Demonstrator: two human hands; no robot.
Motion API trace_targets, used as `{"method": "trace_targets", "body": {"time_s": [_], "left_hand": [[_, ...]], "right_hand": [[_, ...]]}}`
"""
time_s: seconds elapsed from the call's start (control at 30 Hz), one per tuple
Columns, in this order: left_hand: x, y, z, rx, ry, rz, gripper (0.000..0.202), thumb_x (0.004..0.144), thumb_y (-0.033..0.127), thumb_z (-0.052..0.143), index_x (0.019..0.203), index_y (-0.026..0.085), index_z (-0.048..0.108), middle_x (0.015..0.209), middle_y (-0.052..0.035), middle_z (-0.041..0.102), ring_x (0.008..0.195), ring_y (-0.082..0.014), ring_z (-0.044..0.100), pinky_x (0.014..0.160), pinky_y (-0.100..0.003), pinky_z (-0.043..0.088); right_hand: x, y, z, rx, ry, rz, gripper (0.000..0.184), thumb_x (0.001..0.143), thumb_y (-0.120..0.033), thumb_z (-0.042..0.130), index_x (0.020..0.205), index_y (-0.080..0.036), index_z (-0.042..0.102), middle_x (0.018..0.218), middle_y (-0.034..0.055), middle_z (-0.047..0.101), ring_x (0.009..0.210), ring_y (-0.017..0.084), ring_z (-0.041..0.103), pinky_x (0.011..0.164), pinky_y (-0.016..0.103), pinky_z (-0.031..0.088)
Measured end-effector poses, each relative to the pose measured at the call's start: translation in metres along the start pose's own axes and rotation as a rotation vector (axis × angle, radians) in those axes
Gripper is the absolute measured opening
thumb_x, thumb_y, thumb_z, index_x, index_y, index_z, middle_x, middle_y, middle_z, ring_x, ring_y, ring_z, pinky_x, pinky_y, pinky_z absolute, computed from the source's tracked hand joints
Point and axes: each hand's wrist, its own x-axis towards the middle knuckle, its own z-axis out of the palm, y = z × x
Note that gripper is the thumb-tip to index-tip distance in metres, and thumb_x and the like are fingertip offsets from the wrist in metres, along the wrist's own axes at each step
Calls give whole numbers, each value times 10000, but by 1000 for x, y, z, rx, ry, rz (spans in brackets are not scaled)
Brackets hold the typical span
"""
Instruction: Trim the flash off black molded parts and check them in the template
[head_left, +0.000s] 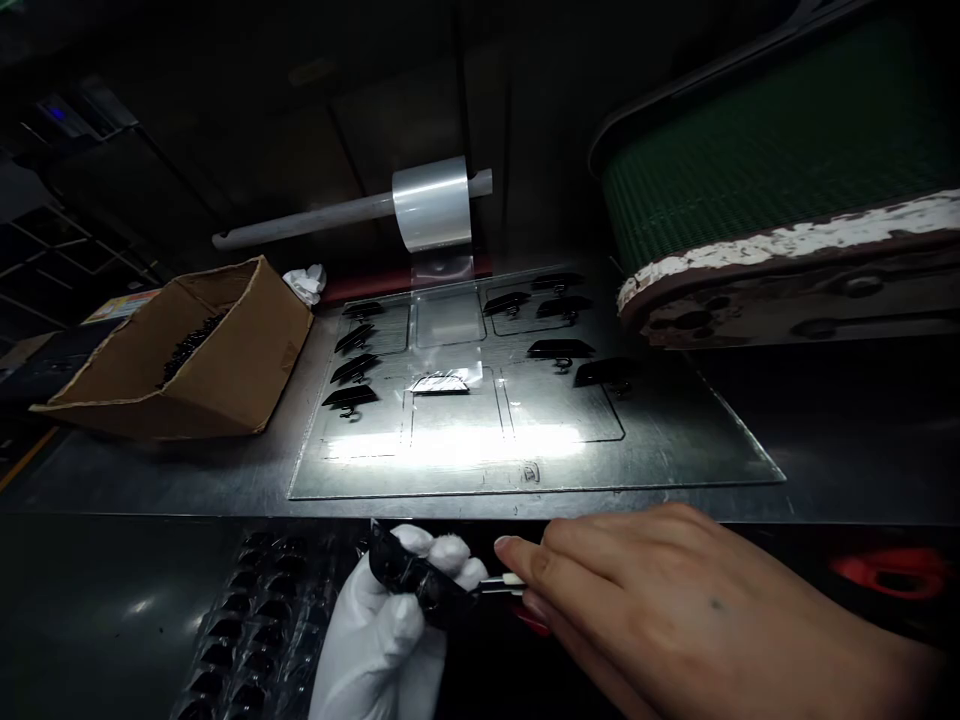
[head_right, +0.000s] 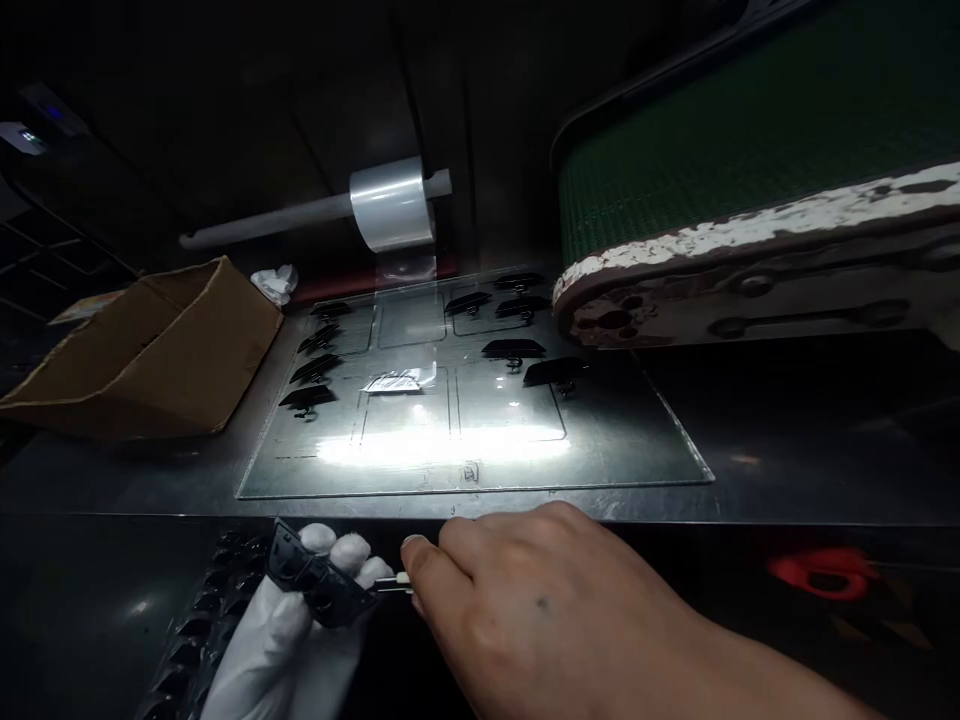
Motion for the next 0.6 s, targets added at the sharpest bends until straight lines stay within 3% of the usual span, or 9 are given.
{"method": "trace_targets", "body": {"time_s": [0.2,0.4,0.6], "left_hand": [[1,2,-2,86,91,14,362,656,243,958,970,212,781,944,-45,792,936,-227,771,895,-291,619],[2,2,-2,118,95,62,301,724,156,897,997,204,778,982,-83,819,902,-264,788,879,-378,644],[0,-3,9,217,184,166,371,570,273,998,873,223,789,877,-48,814,883,-288,789,837,-394,663]], "right_hand": [[1,0,-3,-83,-2,-45,405,849,-201,738,1249,-200,675,839,-45,737,613,164,676,479,326,467],[0,2,-7,-113,1,-89,421,833,-150,666,1252,-183,688,832,-22,746,606,180,686,455,349,448],[-4,-2,1,-103,8,-1,453,794,-179,750,1244,-184,701,790,-49,731,566,167,670,445,352,469]]}}
